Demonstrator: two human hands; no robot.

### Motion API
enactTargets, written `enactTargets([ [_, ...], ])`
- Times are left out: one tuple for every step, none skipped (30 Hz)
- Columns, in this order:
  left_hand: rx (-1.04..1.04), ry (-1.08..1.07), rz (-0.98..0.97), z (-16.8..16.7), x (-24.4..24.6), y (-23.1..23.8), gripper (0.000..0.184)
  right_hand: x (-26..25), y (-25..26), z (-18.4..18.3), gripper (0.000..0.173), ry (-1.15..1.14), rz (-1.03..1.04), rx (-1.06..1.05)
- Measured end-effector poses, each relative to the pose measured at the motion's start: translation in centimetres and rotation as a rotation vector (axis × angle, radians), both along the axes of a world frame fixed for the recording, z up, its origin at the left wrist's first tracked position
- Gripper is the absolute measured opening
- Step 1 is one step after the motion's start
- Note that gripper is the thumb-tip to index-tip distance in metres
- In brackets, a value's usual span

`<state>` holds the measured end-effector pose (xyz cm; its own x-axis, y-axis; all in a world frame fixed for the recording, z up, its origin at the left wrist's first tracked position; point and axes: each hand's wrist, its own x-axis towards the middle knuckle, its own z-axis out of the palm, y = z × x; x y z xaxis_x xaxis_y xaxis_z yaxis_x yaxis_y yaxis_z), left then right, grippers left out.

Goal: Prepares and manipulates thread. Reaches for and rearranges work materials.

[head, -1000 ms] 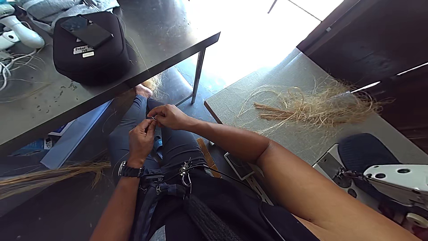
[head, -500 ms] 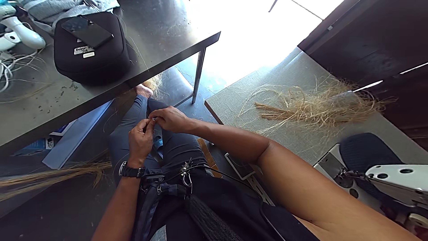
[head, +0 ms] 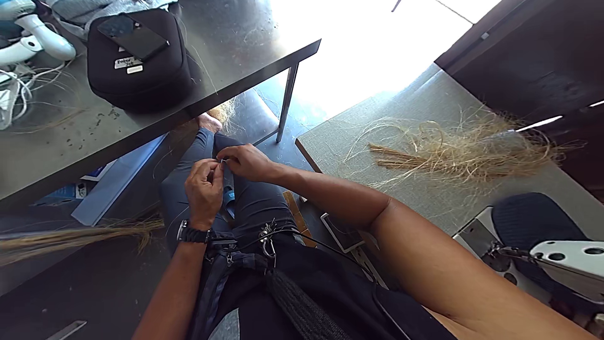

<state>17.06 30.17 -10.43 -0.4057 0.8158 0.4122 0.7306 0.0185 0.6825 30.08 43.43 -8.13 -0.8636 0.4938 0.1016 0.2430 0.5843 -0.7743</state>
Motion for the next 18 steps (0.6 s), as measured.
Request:
enactTargets([
  [0.004, -0.016, -0.003, -0.08, -0.03, -0.04, 0.021, -0.03, -0.07, 0.06, 0.026, 0.009, 0.0, -0.003],
  [0.008, -0.028, -0.006, -0.14, -0.01, -0.04, 0.021, -0.03, -0.13, 0.11, 0.026, 0.016, -0.001, -0.004],
  [0.011, -0.038, -0.008, -0.14, 0.01, -0.04, 0.021, -0.02, -0.16, 0.13, 0.027, 0.019, -0.002, -0.002],
  [0.008, -0.05, -0.008, -0.1, 0.06, -0.04, 0.021, 0.0, -0.22, 0.15, 0.027, 0.019, -0.004, 0.0],
  [0.004, -0.068, -0.007, -0.03, 0.12, -0.06, 0.021, 0.02, -0.26, 0.16, 0.027, 0.016, -0.007, 0.003],
  [-0.001, -0.095, -0.005, 0.05, 0.19, -0.07, 0.021, 0.04, -0.32, 0.18, 0.027, 0.01, -0.009, 0.007],
  [-0.004, -0.133, -0.006, 0.13, 0.26, -0.05, 0.02, 0.05, -0.38, 0.2, 0.027, 0.009, -0.008, 0.016],
  [-0.009, -0.179, -0.008, 0.19, 0.31, -0.04, 0.019, 0.06, -0.47, 0.21, 0.027, 0.007, -0.008, 0.034],
  [-0.016, -0.234, -0.01, 0.21, 0.32, -0.04, 0.019, 0.04, -0.56, 0.17, 0.028, 0.008, -0.006, 0.061],
  [-0.019, -0.283, -0.011, 0.19, 0.27, -0.04, 0.019, 0.01, -0.66, 0.16, 0.028, 0.005, -0.004, 0.082],
  [-0.018, -0.325, -0.013, 0.1, 0.18, -0.02, 0.019, -0.02, -0.76, 0.14, 0.028, 0.0, -0.002, 0.099],
  [-0.009, -0.359, -0.023, 0.0, 0.05, 0.0, 0.018, -0.04, -0.84, 0.13, 0.028, -0.002, -0.003, 0.113],
  [0.002, -0.387, -0.035, -0.03, -0.07, 0.0, 0.018, -0.07, -0.88, 0.11, 0.028, -0.001, -0.006, 0.124],
  [0.012, -0.411, -0.051, -0.06, -0.17, 0.0, 0.018, -0.08, -0.89, 0.11, 0.027, 0.003, -0.009, 0.13],
  [0.023, -0.436, -0.065, -0.05, -0.19, 0.01, 0.018, -0.09, -0.87, 0.12, 0.027, 0.012, -0.012, 0.132],
  [0.03, -0.458, -0.076, 0.01, -0.13, -0.03, 0.018, -0.05, -0.84, 0.17, 0.027, 0.027, -0.013, 0.129],
  [0.033, -0.476, -0.086, 0.12, -0.05, -0.16, 0.019, -0.01, -0.75, 0.18, 0.028, 0.043, -0.009, 0.121],
  [0.032, -0.494, -0.095, 0.33, 0.05, -0.35, 0.019, -0.01, -0.53, 0.2, 0.03, 0.046, 0.005, 0.103],
])
